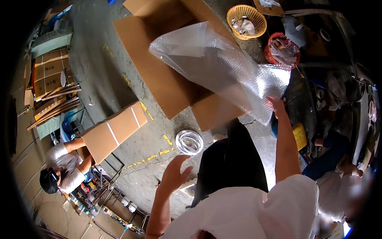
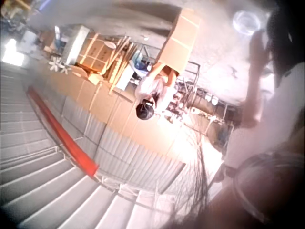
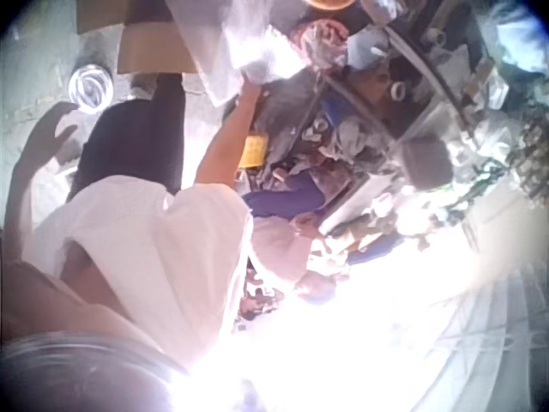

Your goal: The person sits on the floor and uses a manual strapping tool to secure a cardboard box with white plastic straps. They feed the strap through the tool, tighten it, and cut the excess. Later, they place bubble wrap into another open cardboard box.

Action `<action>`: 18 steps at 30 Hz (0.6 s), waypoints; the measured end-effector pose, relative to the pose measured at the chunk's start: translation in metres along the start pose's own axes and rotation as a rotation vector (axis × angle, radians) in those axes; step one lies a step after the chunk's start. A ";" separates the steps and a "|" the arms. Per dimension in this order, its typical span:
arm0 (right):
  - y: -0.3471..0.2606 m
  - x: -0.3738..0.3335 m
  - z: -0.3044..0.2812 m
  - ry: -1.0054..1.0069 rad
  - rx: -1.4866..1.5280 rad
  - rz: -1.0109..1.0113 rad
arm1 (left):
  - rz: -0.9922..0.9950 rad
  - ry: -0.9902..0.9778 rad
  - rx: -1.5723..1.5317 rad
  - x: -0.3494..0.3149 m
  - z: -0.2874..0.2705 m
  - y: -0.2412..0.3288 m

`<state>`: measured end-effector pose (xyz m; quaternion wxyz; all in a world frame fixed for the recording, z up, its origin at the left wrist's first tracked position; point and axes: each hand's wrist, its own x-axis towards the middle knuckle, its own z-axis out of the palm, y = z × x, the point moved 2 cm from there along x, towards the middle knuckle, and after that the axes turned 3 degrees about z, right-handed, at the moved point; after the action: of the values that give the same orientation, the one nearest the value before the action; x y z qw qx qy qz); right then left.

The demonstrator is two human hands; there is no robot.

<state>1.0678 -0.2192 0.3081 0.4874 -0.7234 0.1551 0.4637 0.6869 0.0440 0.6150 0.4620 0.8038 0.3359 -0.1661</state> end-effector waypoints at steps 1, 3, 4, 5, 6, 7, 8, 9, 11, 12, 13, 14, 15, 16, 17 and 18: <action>0.000 -0.007 -0.006 -0.004 0.015 0.004 | 0.005 0.016 0.019 0.005 0.000 -0.002; -0.013 -0.036 0.017 -0.048 0.046 0.006 | -0.003 0.075 0.071 0.008 -0.008 -0.006; -0.030 -0.055 0.030 -0.060 0.019 -0.021 | -0.018 0.084 0.045 0.010 -0.012 -0.007; -0.052 -0.079 0.040 -0.129 0.060 -0.021 | 0.005 0.111 0.139 0.015 -0.015 -0.008; -0.079 -0.108 0.049 -0.198 0.102 -0.021 | 0.026 0.146 0.179 0.022 -0.019 -0.007; -0.109 -0.138 0.057 -0.261 0.142 -0.025 | 0.052 0.181 0.216 0.032 -0.022 -0.005; -0.141 -0.170 0.064 -0.296 0.172 -0.073 | 0.072 0.222 0.223 0.042 -0.025 -0.002; -0.172 -0.204 0.072 -0.331 0.200 -0.119 | 0.089 0.262 0.228 0.051 -0.027 0.002; -0.219 -0.259 0.078 -0.413 0.267 -0.247 | 0.197 0.345 0.263 0.073 -0.028 0.011; -0.243 -0.285 0.081 -0.363 0.264 -0.255 | 0.255 0.386 0.285 0.084 -0.030 0.015; -0.263 -0.313 0.087 -0.317 0.264 -0.256 | 0.299 0.447 0.232 0.089 -0.035 0.018; -0.279 -0.336 0.090 -0.324 0.230 -0.303 | 0.353 0.510 0.177 0.094 -0.046 0.024; -0.293 -0.355 0.092 -0.323 0.198 -0.351 | 0.413 0.568 0.119 0.101 -0.056 0.028; -0.307 -0.375 0.095 -0.325 0.164 -0.398 | 0.448 0.712 0.111 0.101 -0.072 0.030; -0.323 -0.399 0.102 -0.323 0.135 -0.465 | 0.486 0.860 0.096 0.100 -0.092 0.029; -0.336 -0.418 0.099 -0.343 0.076 -0.525 | 0.523 1.008 0.078 0.097 -0.112 0.031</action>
<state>1.0253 -0.0701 0.8313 0.6361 -0.6314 -0.1042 0.4311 0.7735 0.1669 0.6365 0.2403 0.8566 0.2983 0.3457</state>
